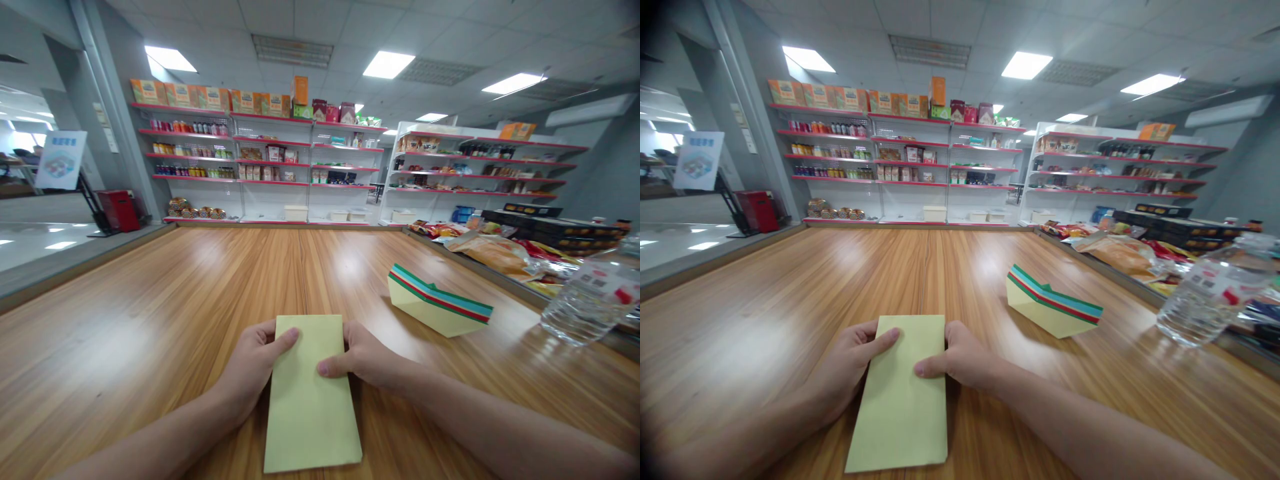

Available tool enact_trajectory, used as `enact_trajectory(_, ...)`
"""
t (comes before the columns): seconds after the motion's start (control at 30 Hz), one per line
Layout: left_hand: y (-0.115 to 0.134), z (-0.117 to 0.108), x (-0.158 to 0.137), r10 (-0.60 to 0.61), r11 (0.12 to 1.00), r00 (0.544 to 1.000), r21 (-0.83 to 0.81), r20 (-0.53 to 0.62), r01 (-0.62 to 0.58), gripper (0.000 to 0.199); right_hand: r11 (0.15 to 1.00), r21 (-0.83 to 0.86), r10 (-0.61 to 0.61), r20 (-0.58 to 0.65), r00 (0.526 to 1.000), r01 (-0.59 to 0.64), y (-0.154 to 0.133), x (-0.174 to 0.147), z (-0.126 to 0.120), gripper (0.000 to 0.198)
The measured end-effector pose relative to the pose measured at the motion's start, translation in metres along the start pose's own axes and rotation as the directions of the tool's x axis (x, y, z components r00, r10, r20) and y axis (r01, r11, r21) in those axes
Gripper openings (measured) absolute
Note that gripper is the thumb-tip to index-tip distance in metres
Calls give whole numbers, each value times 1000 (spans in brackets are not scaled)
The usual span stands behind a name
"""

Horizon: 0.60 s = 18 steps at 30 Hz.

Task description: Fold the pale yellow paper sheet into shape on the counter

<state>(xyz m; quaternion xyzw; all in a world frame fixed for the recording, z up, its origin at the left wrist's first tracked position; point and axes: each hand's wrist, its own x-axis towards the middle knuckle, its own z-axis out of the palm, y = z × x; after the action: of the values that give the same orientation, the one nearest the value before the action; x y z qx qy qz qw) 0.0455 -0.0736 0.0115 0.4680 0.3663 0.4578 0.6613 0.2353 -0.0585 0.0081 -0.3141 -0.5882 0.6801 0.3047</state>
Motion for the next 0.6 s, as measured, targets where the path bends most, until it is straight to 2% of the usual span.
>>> enact_trajectory(0.17, -5, -3, 1, 2, 996, 1000, -95, -10, -3, 35, 1000, -23, -20, -43, 999, 19, 0, -2, 4, 39)
enact_trajectory(0.47, -1, 2, 1, -63, 968, 998, -244, 18, 65, 34, 994, 32, -105, 34, 994, 104, 1, -1, 7, 40)
enact_trajectory(0.6, -1, 1, 3, -71, 965, 997, -254, 1, 69, 38, 997, 4, -73, -55, 996, 74, 6, -3, 7, 36)
